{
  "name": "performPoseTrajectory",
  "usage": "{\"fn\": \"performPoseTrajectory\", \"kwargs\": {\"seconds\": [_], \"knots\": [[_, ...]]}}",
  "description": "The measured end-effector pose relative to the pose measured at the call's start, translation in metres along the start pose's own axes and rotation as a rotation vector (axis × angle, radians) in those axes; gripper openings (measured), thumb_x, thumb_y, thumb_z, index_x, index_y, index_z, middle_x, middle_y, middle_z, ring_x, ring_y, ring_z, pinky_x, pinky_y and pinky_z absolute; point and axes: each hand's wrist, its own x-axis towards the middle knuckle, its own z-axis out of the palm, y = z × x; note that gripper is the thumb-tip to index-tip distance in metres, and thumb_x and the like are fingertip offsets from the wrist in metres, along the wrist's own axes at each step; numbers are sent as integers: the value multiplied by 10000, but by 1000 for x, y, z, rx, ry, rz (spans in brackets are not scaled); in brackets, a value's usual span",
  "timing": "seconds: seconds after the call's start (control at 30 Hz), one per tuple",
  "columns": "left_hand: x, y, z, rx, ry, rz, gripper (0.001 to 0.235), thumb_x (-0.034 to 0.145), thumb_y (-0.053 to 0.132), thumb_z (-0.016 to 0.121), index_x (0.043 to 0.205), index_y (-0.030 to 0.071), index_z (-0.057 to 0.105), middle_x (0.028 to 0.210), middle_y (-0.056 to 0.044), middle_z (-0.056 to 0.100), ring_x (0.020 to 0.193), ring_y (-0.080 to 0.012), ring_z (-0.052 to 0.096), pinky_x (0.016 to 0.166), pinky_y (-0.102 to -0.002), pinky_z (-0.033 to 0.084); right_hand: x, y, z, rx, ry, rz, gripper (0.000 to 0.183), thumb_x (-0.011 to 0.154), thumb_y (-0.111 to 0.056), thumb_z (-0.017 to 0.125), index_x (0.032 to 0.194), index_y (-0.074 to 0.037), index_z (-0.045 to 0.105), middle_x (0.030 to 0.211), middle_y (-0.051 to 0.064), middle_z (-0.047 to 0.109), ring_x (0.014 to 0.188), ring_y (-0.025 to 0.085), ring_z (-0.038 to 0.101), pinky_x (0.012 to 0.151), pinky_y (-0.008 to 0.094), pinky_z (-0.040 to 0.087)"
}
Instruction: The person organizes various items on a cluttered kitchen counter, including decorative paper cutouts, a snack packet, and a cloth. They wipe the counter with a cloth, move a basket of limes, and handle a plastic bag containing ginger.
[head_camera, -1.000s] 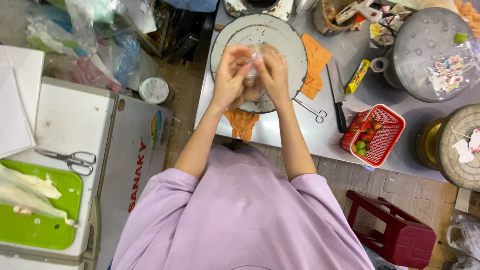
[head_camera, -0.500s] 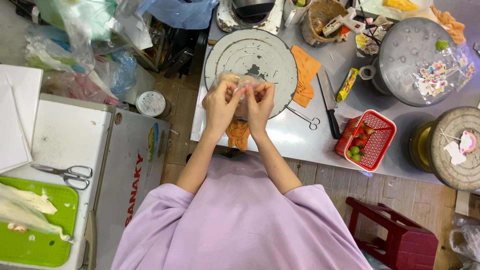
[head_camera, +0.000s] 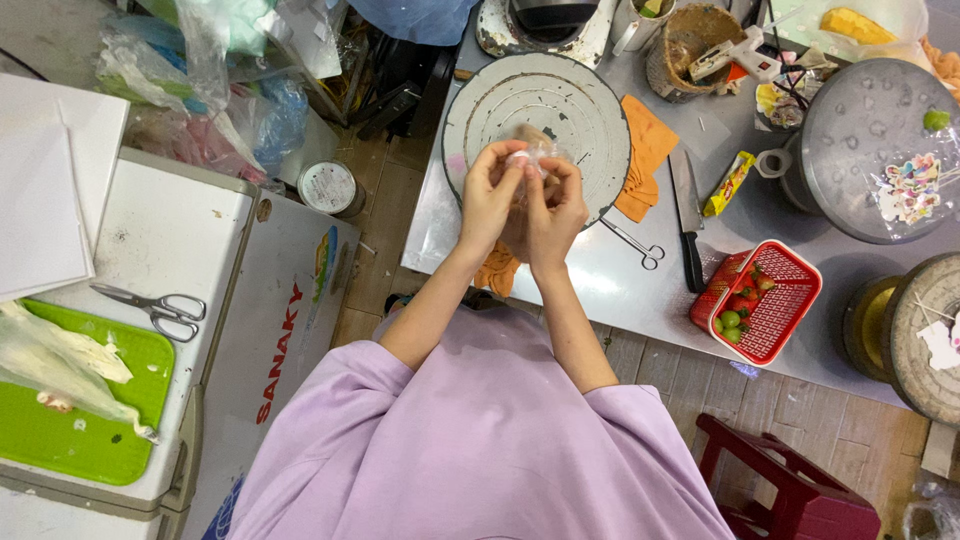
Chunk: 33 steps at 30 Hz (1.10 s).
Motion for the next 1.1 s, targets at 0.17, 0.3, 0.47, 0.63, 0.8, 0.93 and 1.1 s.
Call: {"fn": "performPoseTrajectory", "kwargs": {"seconds": [0.17, 0.3, 0.47, 0.63, 0.8, 0.93, 1.1], "knots": [[0, 2, 13, -75, -87, 76, 253, 967, -56, 584, 1215, -17, 616, 1147, -73, 695, 1069, -129, 676, 950, -273, 549, 4, 12, -1, 198, 103, 5, 212, 1005, -84, 704, 1204, -24, 661, 933, -11, 656, 668, 20, 505, 578, 193, 411], [-9, 4, 18, 241, -4, 258, 244, 934, -101, 558, 1128, -14, 679, 1094, -81, 715, 1016, -151, 716, 913, -275, 575, 0, 15, 0, -92, 213, -274, 232, 980, -47, 747, 1204, -56, 686, 952, 61, 656, 813, 126, 564, 700, 239, 472], [-7, -2, 21, 1, -19, 126, 249, 969, -70, 491, 1154, -16, 648, 1080, -66, 688, 973, -127, 642, 850, -264, 529, 7, 13, -3, -374, 245, -727, 202, 982, -29, 712, 1158, -105, 650, 1076, 80, 713, 1065, 233, 643, 954, 394, 483], [1, -6, 21, 49, -24, 199, 169, 1001, -14, 494, 1113, -1, 620, 1036, -57, 666, 963, -116, 626, 862, -273, 539, 13, 11, 4, -123, 113, -337, 191, 1042, -42, 643, 1232, -46, 626, 1179, 113, 662, 1086, 239, 669, 952, 340, 549], [3, 2, 17, 141, -3, 164, 85, 1017, 44, 529, 1063, 23, 597, 944, -59, 636, 862, -125, 597, 781, -293, 530, 9, 11, 12, 87, 66, -70, 232, 1022, -31, 640, 1252, -12, 614, 1156, 91, 663, 933, 139, 618, 802, 267, 513], [-4, 10, 20, 432, 31, 269, 135, 956, 60, 605, 1079, 57, 552, 995, -75, 631, 896, -197, 632, 822, -354, 525, 12, 23, 14, 415, 79, 53, 134, 1046, -6, 629, 1164, -11, 564, 1054, 86, 660, 937, 86, 662, 823, 222, 547], [-9, 17, 17, 752, -41, 568, 223, 911, 76, 666, 1111, 94, 569, 1078, -92, 639, 1024, -292, 639, 895, -432, 521, 29, 47, 4, 510, 64, 57, 208, 982, 47, 649, 1132, -24, 524, 1039, 72, 646, 931, 101, 656, 813, 230, 536]]}}
